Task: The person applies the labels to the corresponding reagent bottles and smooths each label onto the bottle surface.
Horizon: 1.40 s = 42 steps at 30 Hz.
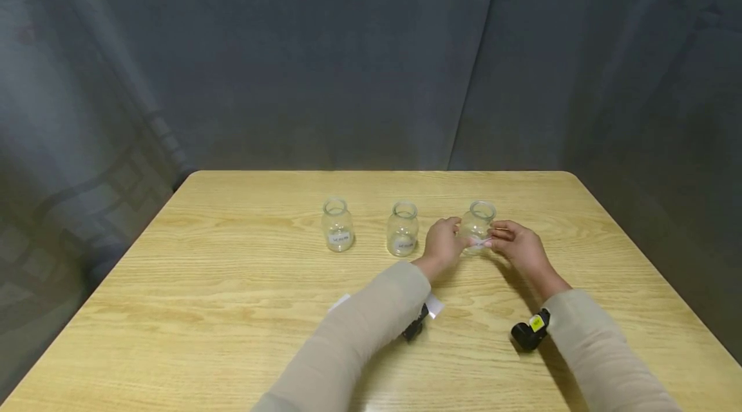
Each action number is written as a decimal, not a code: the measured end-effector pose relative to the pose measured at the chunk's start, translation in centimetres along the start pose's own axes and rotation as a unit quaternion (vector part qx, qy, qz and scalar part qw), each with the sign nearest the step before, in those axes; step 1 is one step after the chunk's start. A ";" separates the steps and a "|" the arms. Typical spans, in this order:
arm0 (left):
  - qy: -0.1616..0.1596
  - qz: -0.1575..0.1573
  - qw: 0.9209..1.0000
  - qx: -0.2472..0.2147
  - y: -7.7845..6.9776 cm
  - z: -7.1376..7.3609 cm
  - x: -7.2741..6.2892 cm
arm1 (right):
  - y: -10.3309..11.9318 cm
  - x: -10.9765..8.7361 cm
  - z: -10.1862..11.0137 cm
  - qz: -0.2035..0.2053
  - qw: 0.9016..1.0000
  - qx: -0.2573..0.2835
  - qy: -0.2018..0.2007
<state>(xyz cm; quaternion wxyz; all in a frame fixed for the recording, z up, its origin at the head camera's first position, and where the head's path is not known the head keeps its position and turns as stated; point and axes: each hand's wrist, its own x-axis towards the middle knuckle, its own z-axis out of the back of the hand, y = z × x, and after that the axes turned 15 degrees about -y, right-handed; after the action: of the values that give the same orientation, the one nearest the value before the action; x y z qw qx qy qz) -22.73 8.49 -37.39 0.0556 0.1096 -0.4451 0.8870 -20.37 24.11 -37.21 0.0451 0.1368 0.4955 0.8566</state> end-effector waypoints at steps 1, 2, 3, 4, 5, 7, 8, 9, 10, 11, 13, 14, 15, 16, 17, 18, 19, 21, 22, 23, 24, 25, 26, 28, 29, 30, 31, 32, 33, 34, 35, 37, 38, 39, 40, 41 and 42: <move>0.003 -0.007 1.000 0.005 0.0 0.0 0.1 | -0.1 0.0 0.1 0.000 1.000 0.006 0.004; 0.005 -0.012 1.000 0.006 0.0 0.1 0.1 | -0.2 0.1 0.2 0.003 1.000 0.007 0.006; 0.005 -0.014 1.000 0.003 0.0 0.1 0.2 | -0.3 0.2 0.3 0.005 1.000 0.009 0.009; 0.005 -0.015 1.000 0.000 0.1 0.1 0.3 | -0.4 0.2 0.3 0.008 1.000 0.009 0.012; 0.005 -0.012 1.000 -0.007 0.1 0.1 0.3 | -0.4 0.3 0.4 0.008 1.000 0.008 0.014; 0.006 -0.006 1.000 -0.019 0.1 0.2 0.4 | -0.6 0.4 0.6 0.012 1.000 0.001 0.019; 0.008 -0.002 1.000 -0.026 0.2 0.2 0.4 | -0.6 0.4 0.6 0.010 1.000 -0.003 0.022; 0.010 0.001 0.999 -0.034 0.2 0.2 0.4 | -0.6 0.5 0.7 0.010 1.000 -0.006 0.025; 0.012 0.001 0.999 -0.037 0.2 0.3 0.5 | -0.7 0.6 0.7 0.010 0.999 -0.015 0.028; 0.015 0.000 0.999 -0.038 0.2 0.3 0.5 | -0.7 0.6 0.7 0.010 0.999 -0.023 0.031; 0.015 -0.008 0.999 -0.038 0.3 0.4 0.6 | -0.7 0.8 0.7 0.010 0.999 -0.030 0.037; 0.014 -0.009 0.999 -0.039 0.4 0.4 0.6 | -0.7 0.8 0.7 0.012 0.999 -0.034 0.039; 0.013 -0.012 0.999 -0.038 0.4 0.5 0.6 | -0.6 0.9 0.6 0.014 0.998 -0.038 0.040; 0.011 -0.015 0.999 -0.035 0.4 0.5 0.6 | -0.7 0.9 0.5 0.014 0.998 -0.039 0.040; 0.009 -0.016 0.999 -0.035 0.4 0.5 0.6 | -0.7 1.0 0.5 0.016 0.998 -0.041 0.039; 0.007 -0.017 0.999 -0.035 0.4 0.6 0.6 | -0.6 1.0 0.4 0.019 0.998 -0.042 0.038; 0.005 -0.019 0.999 -0.033 0.4 0.6 0.6 | -0.6 1.0 0.4 0.022 0.998 -0.046 0.035; 0.002 -0.022 0.999 -0.030 0.4 0.7 0.6 | -0.7 1.1 0.3 0.026 0.998 -0.054 0.031; 0.001 -0.025 0.999 -0.027 0.4 0.8 0.6 | -0.7 1.1 0.3 0.028 0.998 -0.056 0.030; 0.000 -0.027 0.999 -0.023 0.3 0.8 0.7 | -0.7 1.2 0.3 0.032 0.997 -0.059 0.028; 0.000 -0.029 0.999 -0.021 0.3 0.9 0.7 | -0.7 1.2 0.3 0.036 0.997 -0.060 0.027; 0.001 -0.029 0.999 -0.021 0.3 0.9 0.8 | -0.7 1.3 0.3 0.037 0.997 -0.059 0.026; 0.004 -0.027 0.999 -0.023 0.3 1.0 0.9 | -0.7 1.3 0.3 0.042 0.997 -0.056 0.026; 0.012 -0.020 0.999 -0.029 0.3 1.1 1.0 | -0.7 1.4 0.2 0.051 0.997 -0.049 0.026; 0.015 -0.015 0.999 -0.036 0.4 1.1 1.0 | -0.7 1.5 0.2 0.055 0.997 -0.048 0.026; 0.018 -0.009 0.999 -0.046 0.4 1.1 1.1 | -0.7 1.5 0.2 0.058 0.997 -0.046 0.028; 0.020 -0.004 0.998 -0.055 0.5 1.1 1.1 | -0.6 1.5 0.1 0.059 0.997 -0.045 0.030; 0.022 0.000 0.998 -0.059 0.5 1.1 1.0 | -0.6 1.5 0.1 0.060 0.997 -0.047 0.031; 0.023 0.006 0.998 -0.064 0.6 1.0 1.0 | -0.6 1.5 0.1 0.061 0.996 -0.050 0.032; 0.024 0.009 0.997 -0.066 0.6 1.0 1.0 | -0.6 1.4 0.1 0.058 0.996 -0.054 0.032; 0.026 0.012 0.997 -0.066 0.6 1.0 0.9 | -0.5 1.4 0.1 0.057 0.996 -0.059 0.033; 0.030 0.018 0.997 -0.064 0.6 1.0 0.7 | -0.6 1.3 0.1 0.055 0.996 -0.068 0.032; 0.031 0.019 0.998 -0.059 0.6 0.9 0.6 | -0.7 1.2 0.2 0.054 0.995 -0.072 0.030; 0.034 0.021 0.998 -0.054 0.5 0.9 0.5 | -0.8 1.0 0.3 0.053 0.995 -0.076 0.031; 0.036 0.022 0.998 -0.049 0.5 0.9 0.3 | -0.9 0.8 0.5 0.050 0.995 -0.079 0.031; 0.038 0.020 0.998 -0.043 0.4 0.9 0.1 | -1.1 0.6 0.7 0.048 0.995 -0.082 0.031; 0.040 0.016 0.998 -0.039 0.4 0.9 0.0 | -1.2 0.4 0.9 0.044 0.995 -0.084 0.030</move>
<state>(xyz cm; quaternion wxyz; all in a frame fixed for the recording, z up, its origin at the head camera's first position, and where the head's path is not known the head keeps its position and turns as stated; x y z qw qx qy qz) -22.65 7.48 -37.20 0.0640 0.0645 -0.4783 0.8735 -20.57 25.51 -37.73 0.0036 0.1287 0.4160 0.9002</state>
